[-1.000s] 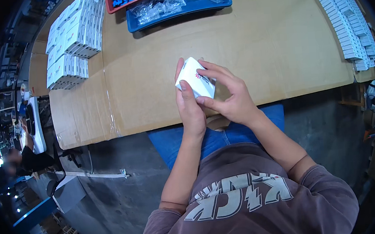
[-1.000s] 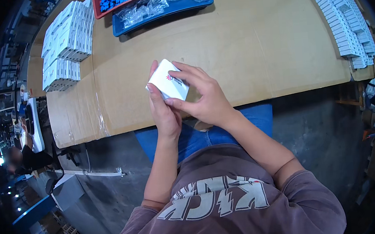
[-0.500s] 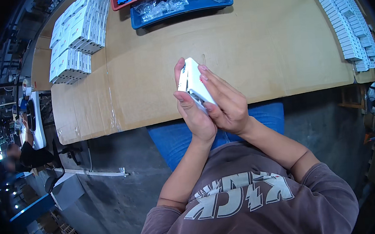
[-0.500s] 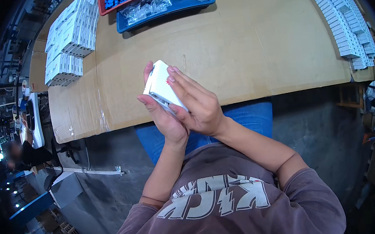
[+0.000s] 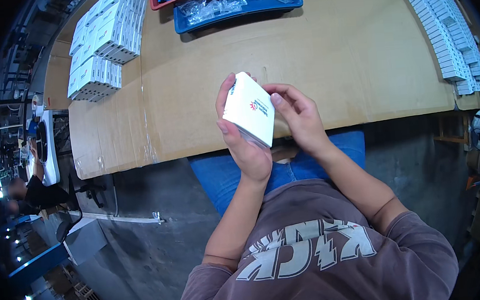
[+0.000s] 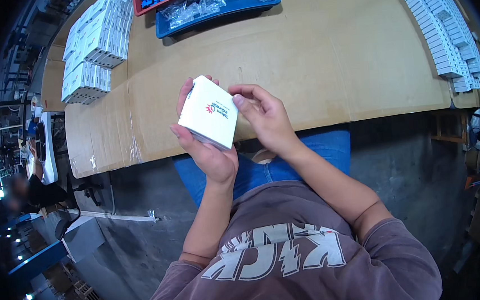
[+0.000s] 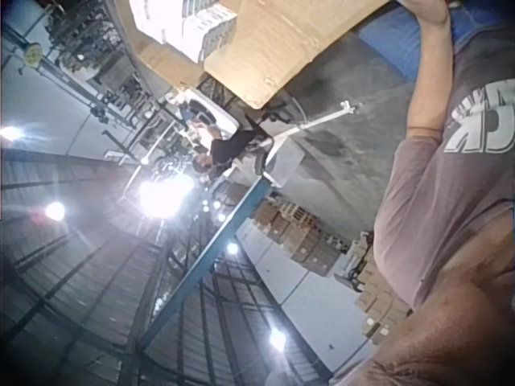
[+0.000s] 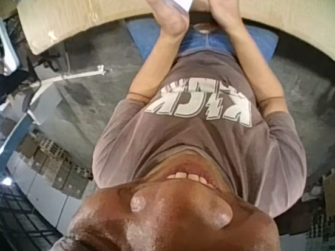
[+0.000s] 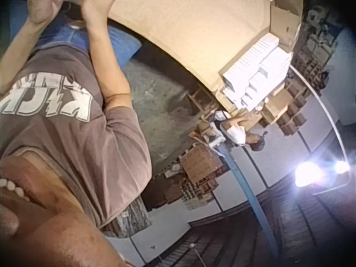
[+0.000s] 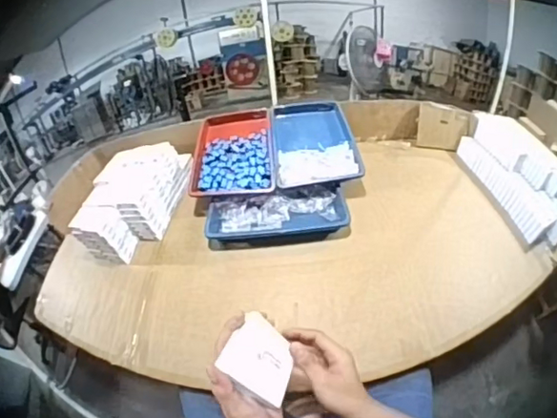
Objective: Packing electronic or industrial parts into small white boxes and organizing the boxes into stacks.
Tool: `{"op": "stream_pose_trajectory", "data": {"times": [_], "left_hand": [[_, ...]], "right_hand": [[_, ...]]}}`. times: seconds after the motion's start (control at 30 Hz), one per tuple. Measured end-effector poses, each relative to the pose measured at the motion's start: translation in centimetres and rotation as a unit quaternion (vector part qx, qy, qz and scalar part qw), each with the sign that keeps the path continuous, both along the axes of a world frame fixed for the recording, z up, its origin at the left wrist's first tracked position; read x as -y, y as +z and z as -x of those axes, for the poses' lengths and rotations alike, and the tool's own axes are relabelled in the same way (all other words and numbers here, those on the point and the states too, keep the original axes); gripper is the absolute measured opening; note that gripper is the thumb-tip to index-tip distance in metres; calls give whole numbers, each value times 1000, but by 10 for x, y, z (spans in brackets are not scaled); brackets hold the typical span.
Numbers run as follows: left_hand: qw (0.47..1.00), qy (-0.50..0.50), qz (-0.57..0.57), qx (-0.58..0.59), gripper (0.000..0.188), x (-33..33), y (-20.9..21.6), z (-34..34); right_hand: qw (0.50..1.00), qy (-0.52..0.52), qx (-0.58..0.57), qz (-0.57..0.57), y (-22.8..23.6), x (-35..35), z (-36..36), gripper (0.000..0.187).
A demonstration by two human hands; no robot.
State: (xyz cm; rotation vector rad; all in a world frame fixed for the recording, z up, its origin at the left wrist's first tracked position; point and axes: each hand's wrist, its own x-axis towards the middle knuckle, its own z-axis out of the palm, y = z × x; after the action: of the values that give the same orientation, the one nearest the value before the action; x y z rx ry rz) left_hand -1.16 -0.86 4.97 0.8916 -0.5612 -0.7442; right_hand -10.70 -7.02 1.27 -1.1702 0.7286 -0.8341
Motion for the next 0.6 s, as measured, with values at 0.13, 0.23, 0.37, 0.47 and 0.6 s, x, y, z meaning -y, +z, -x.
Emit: {"op": "stream_pose_trajectory", "data": {"times": [0.13,0.23,0.37,0.47,0.6], "left_hand": [[998,-28,8,48,90,-4,-2,2],[998,-53,15,39,100,-5,2,5],[993,-67,18,99,96,-6,-7,1],[993,-43,-16,105,94,-7,-9,-1],[987,-25,-25,156,87,-10,-16,-6]], "right_hand": [[939,136,153,-275,-13,1,18,47],[925,162,204,-277,-19,2,20,47],[912,162,238,-292,-22,-1,14,45],[917,135,200,-318,-10,-2,8,44],[949,100,105,-280,-5,-2,12,51]]}}
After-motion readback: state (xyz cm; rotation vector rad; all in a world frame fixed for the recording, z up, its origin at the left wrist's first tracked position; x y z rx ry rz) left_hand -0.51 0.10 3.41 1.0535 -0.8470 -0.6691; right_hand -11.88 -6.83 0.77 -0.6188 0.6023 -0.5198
